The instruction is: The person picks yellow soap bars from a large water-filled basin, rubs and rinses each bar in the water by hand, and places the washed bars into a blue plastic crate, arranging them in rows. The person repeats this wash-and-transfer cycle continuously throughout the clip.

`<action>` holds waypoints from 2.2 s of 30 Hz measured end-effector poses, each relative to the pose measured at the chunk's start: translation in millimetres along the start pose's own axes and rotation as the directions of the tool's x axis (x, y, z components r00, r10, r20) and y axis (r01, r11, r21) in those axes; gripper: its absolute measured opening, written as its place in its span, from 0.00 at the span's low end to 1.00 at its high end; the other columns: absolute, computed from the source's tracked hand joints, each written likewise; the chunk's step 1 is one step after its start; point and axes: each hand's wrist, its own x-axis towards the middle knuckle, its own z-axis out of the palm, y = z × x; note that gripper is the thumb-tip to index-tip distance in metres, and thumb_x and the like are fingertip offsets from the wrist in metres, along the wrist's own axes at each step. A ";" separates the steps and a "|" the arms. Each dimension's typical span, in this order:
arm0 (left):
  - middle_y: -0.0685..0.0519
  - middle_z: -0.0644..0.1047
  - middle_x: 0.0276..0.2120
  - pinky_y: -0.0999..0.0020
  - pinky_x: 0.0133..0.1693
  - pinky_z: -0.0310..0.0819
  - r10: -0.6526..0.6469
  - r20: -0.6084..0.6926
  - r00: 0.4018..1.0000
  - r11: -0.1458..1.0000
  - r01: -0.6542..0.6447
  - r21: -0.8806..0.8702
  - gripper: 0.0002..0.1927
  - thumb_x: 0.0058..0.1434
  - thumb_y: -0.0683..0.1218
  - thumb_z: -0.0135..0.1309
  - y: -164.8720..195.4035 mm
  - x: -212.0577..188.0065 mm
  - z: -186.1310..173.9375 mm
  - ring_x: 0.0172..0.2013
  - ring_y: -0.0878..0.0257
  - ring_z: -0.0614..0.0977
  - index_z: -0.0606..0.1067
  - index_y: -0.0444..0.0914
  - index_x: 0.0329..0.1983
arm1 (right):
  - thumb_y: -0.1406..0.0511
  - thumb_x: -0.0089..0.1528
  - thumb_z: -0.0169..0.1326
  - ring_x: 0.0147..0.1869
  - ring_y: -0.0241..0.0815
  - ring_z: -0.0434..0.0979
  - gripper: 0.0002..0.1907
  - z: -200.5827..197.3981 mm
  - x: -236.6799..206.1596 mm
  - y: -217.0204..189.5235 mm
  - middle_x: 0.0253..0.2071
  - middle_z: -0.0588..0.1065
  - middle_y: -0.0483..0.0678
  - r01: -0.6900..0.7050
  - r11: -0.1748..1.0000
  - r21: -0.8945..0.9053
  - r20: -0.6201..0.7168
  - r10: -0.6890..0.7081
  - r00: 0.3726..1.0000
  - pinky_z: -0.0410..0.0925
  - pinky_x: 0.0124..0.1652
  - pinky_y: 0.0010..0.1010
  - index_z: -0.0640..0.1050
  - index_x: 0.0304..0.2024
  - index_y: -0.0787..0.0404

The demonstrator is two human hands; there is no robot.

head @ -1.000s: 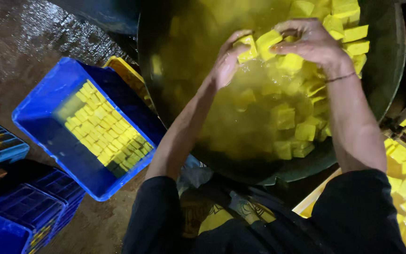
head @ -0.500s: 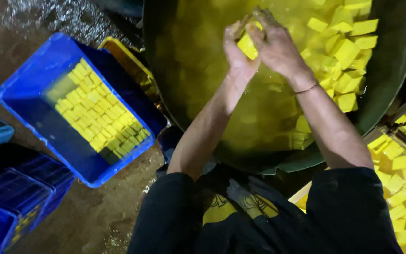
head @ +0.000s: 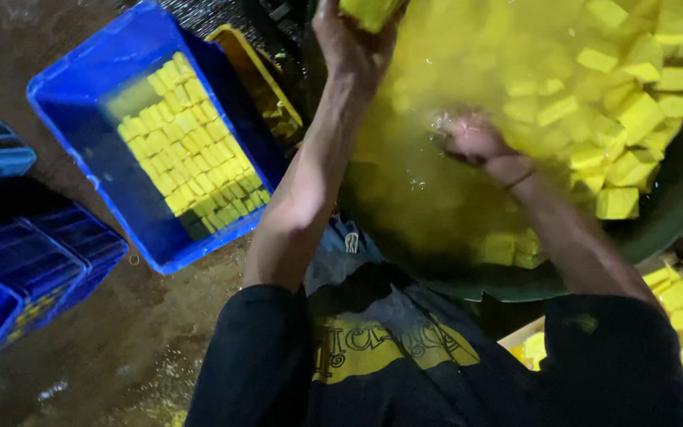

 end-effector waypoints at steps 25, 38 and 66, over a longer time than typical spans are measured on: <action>0.39 0.76 0.55 0.45 0.58 0.76 0.079 0.156 0.985 0.997 -0.081 0.003 0.26 0.63 0.50 0.49 167.5 -98.6 -18.4 0.55 0.43 0.79 0.68 0.35 0.63 | 0.70 0.62 0.63 0.45 0.35 0.79 0.21 158.4 40.2 -193.5 0.47 0.79 0.46 0.034 0.980 -0.197 0.176 0.001 0.984 0.73 0.44 0.27 0.77 0.57 0.68; 0.44 0.79 0.45 0.53 0.49 0.79 0.045 -0.147 0.988 0.982 -0.070 -0.174 0.23 0.65 0.53 0.50 226.1 -100.9 -128.4 0.44 0.51 0.82 0.73 0.34 0.58 | 0.66 0.69 0.64 0.60 0.34 0.77 0.24 391.8 117.3 -179.0 0.58 0.75 0.45 0.286 0.845 -0.452 0.285 -0.167 0.944 0.72 0.63 0.30 0.73 0.65 0.65; 0.40 0.80 0.26 0.48 0.34 0.81 0.514 -0.074 0.854 -0.485 0.361 0.797 0.08 0.52 0.44 0.53 450.0 -85.7 -423.7 0.29 0.43 0.84 0.81 0.38 0.24 | 0.59 0.64 0.55 0.55 0.36 0.72 0.20 681.0 435.6 190.5 0.51 0.75 0.44 0.188 0.330 -0.925 0.298 0.326 0.897 0.68 0.51 0.29 0.76 0.56 0.60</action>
